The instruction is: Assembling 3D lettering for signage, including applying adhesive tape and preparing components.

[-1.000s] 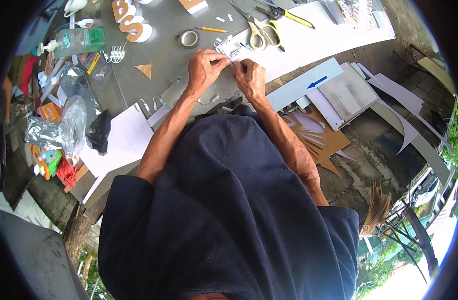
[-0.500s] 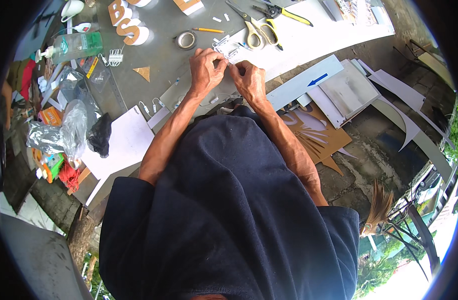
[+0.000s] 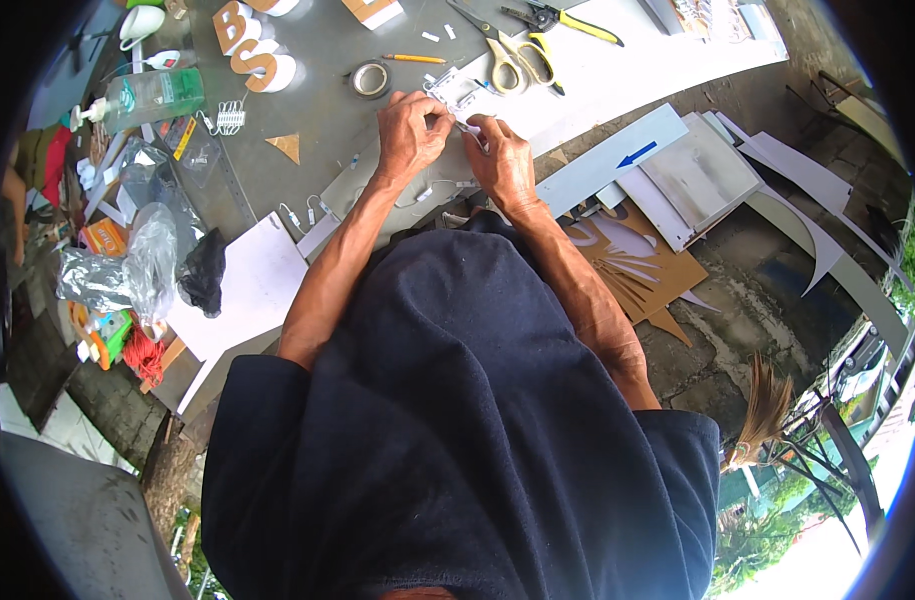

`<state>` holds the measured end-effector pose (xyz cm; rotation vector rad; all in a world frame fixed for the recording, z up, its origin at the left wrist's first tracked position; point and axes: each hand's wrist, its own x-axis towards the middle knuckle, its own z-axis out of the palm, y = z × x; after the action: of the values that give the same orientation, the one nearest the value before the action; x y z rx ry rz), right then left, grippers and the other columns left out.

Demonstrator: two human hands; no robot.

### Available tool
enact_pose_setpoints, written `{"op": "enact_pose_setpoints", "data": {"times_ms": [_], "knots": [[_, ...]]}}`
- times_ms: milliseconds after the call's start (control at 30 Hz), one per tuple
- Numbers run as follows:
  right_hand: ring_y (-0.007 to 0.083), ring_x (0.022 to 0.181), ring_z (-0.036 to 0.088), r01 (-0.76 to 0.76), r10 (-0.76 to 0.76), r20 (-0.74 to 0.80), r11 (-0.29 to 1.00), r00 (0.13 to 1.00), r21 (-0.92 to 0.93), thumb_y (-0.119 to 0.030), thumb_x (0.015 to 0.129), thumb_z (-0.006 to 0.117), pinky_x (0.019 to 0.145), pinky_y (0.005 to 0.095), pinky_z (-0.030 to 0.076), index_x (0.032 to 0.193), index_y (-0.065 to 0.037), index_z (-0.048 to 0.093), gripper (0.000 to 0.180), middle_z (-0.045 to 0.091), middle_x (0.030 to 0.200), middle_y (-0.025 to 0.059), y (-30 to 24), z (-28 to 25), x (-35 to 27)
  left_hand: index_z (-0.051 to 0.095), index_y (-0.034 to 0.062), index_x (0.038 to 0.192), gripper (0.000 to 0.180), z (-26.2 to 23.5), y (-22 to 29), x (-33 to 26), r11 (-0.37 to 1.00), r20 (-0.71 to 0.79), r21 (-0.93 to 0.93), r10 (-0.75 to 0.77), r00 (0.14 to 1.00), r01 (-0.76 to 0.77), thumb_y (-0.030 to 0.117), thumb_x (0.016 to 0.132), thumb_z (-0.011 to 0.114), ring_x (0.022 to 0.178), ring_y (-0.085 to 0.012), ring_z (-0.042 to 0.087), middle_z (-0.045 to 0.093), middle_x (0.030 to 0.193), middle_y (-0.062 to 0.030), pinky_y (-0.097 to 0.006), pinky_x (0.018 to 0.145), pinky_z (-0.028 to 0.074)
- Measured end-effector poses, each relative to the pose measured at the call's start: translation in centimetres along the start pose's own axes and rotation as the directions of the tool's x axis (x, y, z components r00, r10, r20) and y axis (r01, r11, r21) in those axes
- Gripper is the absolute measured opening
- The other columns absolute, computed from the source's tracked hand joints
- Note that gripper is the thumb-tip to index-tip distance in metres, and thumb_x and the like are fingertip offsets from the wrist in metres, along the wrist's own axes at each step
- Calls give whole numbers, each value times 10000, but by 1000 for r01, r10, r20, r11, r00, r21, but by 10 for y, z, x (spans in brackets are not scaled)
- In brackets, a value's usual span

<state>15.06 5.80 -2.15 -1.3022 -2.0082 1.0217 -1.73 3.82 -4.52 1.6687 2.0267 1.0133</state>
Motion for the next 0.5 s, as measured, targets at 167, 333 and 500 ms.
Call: {"op": "enact_pose_setpoints", "data": {"times_ms": [167, 333, 500], "knots": [[324, 788, 723, 59, -59, -1, 998, 998, -35, -132, 899, 721, 706, 409, 569, 1029, -42, 688, 161, 714, 935, 181, 11, 4, 3, 735, 125, 769, 86, -3, 0, 2, 1000, 29, 9, -3, 1000, 3, 181, 763, 801, 862, -272, 615, 702, 808, -9, -467, 783, 420], [335, 773, 719, 74, -76, -52, 997, 996, -37, -121, 886, 718, 697, 410, 563, 975, -17, 674, 144, 715, 907, 171, 17, 8, 2, 772, 124, 887, 134, -7, 1, 1, 1000, 30, 19, 7, 1000, -8, 174, 777, 830, 848, -249, 618, 723, 833, -8, -420, 800, 472], [344, 740, 714, -29, 27, -69, 999, 997, -29, -132, 850, 732, 684, 416, 554, 899, -17, 664, 142, 711, 821, 186, 13, 12, 5, 792, 139, 934, 203, -5, -1, 0, 1000, -5, 2, 27, 1000, -27, 142, 741, 854, 829, -233, 615, 735, 820, 10, -404, 789, 486]]}}
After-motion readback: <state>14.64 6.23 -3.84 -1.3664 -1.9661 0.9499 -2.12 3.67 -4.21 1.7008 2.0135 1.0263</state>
